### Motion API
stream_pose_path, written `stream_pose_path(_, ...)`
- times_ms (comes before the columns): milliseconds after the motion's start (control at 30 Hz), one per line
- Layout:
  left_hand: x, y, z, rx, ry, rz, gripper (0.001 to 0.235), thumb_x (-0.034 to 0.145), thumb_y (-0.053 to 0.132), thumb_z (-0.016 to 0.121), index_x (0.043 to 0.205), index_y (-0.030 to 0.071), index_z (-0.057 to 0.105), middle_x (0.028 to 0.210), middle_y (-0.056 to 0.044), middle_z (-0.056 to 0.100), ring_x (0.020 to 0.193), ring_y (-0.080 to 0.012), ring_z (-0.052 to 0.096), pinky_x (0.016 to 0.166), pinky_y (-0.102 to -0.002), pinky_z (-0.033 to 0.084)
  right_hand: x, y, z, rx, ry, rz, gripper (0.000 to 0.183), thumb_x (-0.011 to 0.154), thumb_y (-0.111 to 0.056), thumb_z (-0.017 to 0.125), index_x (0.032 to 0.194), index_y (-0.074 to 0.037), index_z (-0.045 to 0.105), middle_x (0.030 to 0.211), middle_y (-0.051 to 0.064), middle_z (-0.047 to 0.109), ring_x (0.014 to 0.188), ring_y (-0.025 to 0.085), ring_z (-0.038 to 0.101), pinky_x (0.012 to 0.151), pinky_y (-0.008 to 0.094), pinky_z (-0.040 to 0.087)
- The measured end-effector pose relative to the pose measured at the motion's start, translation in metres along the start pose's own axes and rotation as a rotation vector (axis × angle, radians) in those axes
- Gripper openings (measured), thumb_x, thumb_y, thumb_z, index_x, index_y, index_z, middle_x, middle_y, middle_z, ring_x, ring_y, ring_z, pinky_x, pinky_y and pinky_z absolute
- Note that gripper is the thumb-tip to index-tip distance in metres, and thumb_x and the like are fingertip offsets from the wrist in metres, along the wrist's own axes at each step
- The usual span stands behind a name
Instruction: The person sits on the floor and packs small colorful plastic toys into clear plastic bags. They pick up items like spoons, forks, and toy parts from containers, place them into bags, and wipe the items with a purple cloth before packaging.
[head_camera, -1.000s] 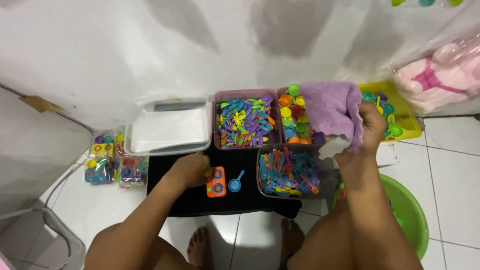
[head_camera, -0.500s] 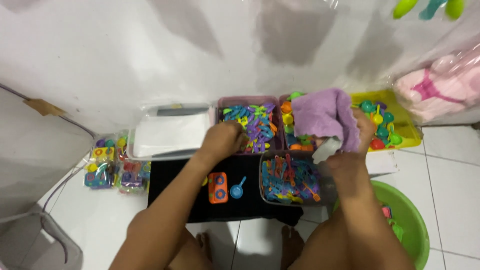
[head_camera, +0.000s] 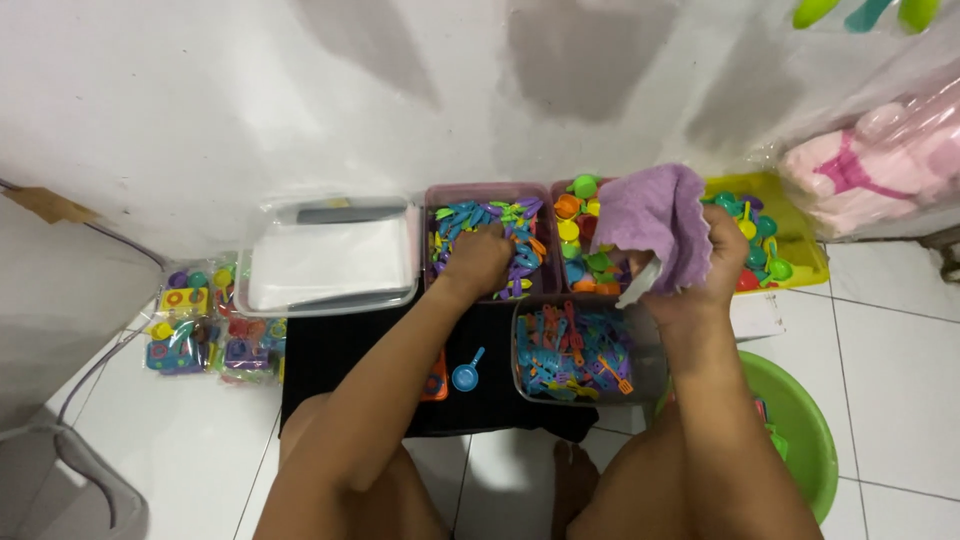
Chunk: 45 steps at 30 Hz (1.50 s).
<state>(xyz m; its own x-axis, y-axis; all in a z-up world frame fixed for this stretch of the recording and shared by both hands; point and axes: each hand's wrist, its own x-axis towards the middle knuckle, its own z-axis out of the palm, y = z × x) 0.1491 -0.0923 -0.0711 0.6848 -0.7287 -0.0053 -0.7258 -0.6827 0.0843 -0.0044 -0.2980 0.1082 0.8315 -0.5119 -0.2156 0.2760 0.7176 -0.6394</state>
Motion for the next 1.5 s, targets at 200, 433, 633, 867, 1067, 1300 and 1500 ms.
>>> stream_pose_path(200, -0.017, 0.007, -0.052, -0.441, 0.117, -0.087, 0.017, 0.078, 0.02, 0.068, 0.089, 0.008, 0.07, 0.093, -0.014, 0.063, 0.099, -0.04, 0.068, 0.083, -0.05, 0.058, -0.003, -0.008, 0.003, 0.059, 0.02, 0.059, 0.005, 0.075, -0.01, 0.062, 0.072, -0.007, 0.06, 0.072, 0.011, 0.06, 0.071, 0.026, 0.062, 0.076, 0.039, 0.051)
stream_pose_path(433, -0.036, 0.02, -0.102, -1.429, 0.289, -0.351, 0.026, 0.079, 0.01, 0.077, 0.102, 0.002, 0.067, 0.088, -0.011, 0.076, 0.081, -0.0182, 0.074, 0.077, -0.032, 0.059, -0.007, 0.007, 0.007, -0.261, -0.15, -0.155, 0.006, 0.079, -0.012, 0.061, 0.08, -0.01, 0.056, 0.071, 0.002, 0.049, 0.071, 0.016, 0.056, 0.07, 0.029, 0.048)
stream_pose_path(633, -0.066, 0.059, -0.149, -1.848, 0.369, -0.389, 0.043, 0.087, 0.001, 0.071, 0.128, -0.006, 0.06, 0.101, -0.022, 0.075, 0.091, -0.0251, 0.075, 0.082, -0.038, 0.066, -0.016, 0.048, 0.014, -0.771, -0.282, -0.458, 0.011, 0.083, -0.004, 0.071, 0.093, -0.002, 0.066, 0.081, 0.003, 0.056, 0.076, 0.011, 0.059, 0.071, 0.024, 0.049)
stream_pose_path(867, -0.075, 0.061, -0.137, -1.746, 0.357, -0.368, 0.032, 0.097, 0.013, 0.066, 0.124, -0.005, 0.068, 0.096, -0.014, 0.076, 0.083, -0.0144, 0.072, 0.076, -0.031, 0.065, -0.039, 0.064, 0.047, -1.274, -0.474, -0.92, 0.019, 0.081, 0.002, 0.082, 0.095, 0.0, 0.069, 0.08, 0.016, 0.063, 0.079, 0.037, 0.068, 0.073, 0.042, 0.054)
stream_pose_path(1067, -0.088, 0.061, -0.15, -1.774, 0.338, -0.361, 0.037, 0.095, 0.014, 0.07, 0.124, -0.009, 0.066, 0.094, -0.015, 0.075, 0.084, -0.017, 0.073, 0.08, -0.035, 0.064, -0.033, 0.074, 0.042, -1.197, -0.442, -0.889, 0.012, 0.088, 0.006, 0.076, 0.086, 0.0, 0.066, 0.071, 0.012, 0.059, 0.07, 0.028, 0.065, 0.068, 0.036, 0.051)
stream_pose_path(1300, -0.098, 0.058, -0.161, -1.858, 0.344, -0.424, 0.033, 0.098, 0.013, 0.062, 0.125, -0.006, 0.068, 0.096, -0.017, 0.076, 0.086, -0.0175, 0.072, 0.081, -0.038, 0.064, -0.038, 0.078, 0.05, -1.0, -0.417, -0.808, 0.009, 0.097, 0.004, 0.064, 0.091, -0.002, 0.064, 0.075, 0.003, 0.056, 0.076, 0.013, 0.051, 0.075, 0.032, 0.05)
stream_pose_path(1500, -0.096, 0.054, -0.149, -1.979, 0.406, -0.586, 0.041, 0.101, 0.016, 0.055, 0.131, -0.011, 0.061, 0.095, -0.013, 0.069, 0.083, -0.0181, 0.072, 0.081, -0.036, 0.064, -0.064, 0.095, 0.068, -1.305, -0.637, -1.15, 0.015, 0.087, 0.005, 0.073, 0.078, -0.005, 0.069, 0.07, 0.01, 0.063, 0.068, 0.032, 0.066, 0.067, 0.038, 0.054)
